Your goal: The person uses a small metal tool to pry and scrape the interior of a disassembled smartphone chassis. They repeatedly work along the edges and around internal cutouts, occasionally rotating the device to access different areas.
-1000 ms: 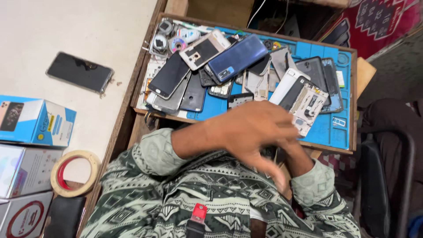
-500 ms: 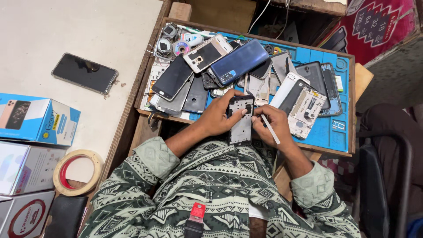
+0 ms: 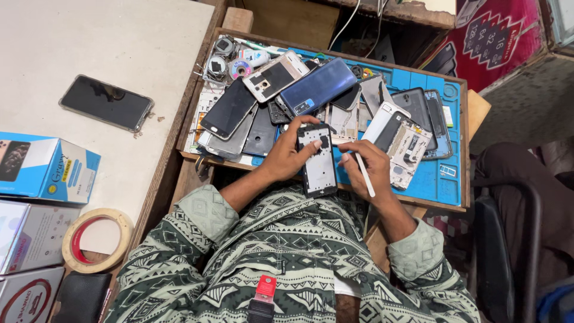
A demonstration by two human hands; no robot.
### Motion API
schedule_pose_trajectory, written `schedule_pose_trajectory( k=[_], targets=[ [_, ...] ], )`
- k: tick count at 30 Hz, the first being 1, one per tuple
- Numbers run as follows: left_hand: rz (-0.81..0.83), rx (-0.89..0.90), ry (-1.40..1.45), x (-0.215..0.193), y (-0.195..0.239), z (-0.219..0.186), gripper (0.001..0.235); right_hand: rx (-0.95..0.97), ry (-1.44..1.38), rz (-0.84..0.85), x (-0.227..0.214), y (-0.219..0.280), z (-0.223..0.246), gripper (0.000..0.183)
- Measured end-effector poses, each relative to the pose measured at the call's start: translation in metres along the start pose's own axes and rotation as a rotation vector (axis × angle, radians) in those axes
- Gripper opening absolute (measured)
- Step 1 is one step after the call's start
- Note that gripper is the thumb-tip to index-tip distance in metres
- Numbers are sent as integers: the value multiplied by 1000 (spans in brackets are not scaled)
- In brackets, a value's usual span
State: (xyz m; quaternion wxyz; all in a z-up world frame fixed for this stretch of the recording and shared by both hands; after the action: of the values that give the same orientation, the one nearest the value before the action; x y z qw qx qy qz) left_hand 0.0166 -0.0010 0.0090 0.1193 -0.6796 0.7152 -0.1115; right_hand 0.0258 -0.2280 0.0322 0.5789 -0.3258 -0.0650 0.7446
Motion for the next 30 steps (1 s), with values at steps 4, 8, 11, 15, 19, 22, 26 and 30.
schedule_pose_trajectory(
  k=[4,8,11,15,19,22,26,30],
  targets=[
    [2,-63,42,-1,1,5,40,9,-37,-13,-4,4,-8,26],
    [101,-108,-71,-2,-2,15,40,52,-131,-98,-7,4,-19,31],
    [90,-113,32,-1,-6,26,38,37,-137,-110,-7,4,-26,24],
    [11,-218,312,-3,-12,38,32,11,-100,-74,-6,6,-29,15],
    [89,-147,120,-3,-9,32,31,-28,1,-75,-5,7,-25,13],
    [110,-178,-16,0,-8,23,35,-34,15,-85,-5,5,-20,13],
    [124,-164,-78,0,-9,17,35,-41,23,-84,-5,4,-17,13],
    [133,-164,-27,0,-9,15,34,-85,45,-64,-6,4,-17,15]
  ],
)
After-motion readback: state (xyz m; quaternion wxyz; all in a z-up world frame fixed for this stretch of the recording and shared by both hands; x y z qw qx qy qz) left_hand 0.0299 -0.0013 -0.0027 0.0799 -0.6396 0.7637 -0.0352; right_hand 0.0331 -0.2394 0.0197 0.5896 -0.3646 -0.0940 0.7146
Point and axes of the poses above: each hand's wrist, its own y-axis away from the middle knuckle, its own x-axis out of the palm, z = x × y, the point moved 1 cm from there along -y, towards the middle knuckle, and after that the axes turned 6 degrees about -z, right-handed, at the moved point
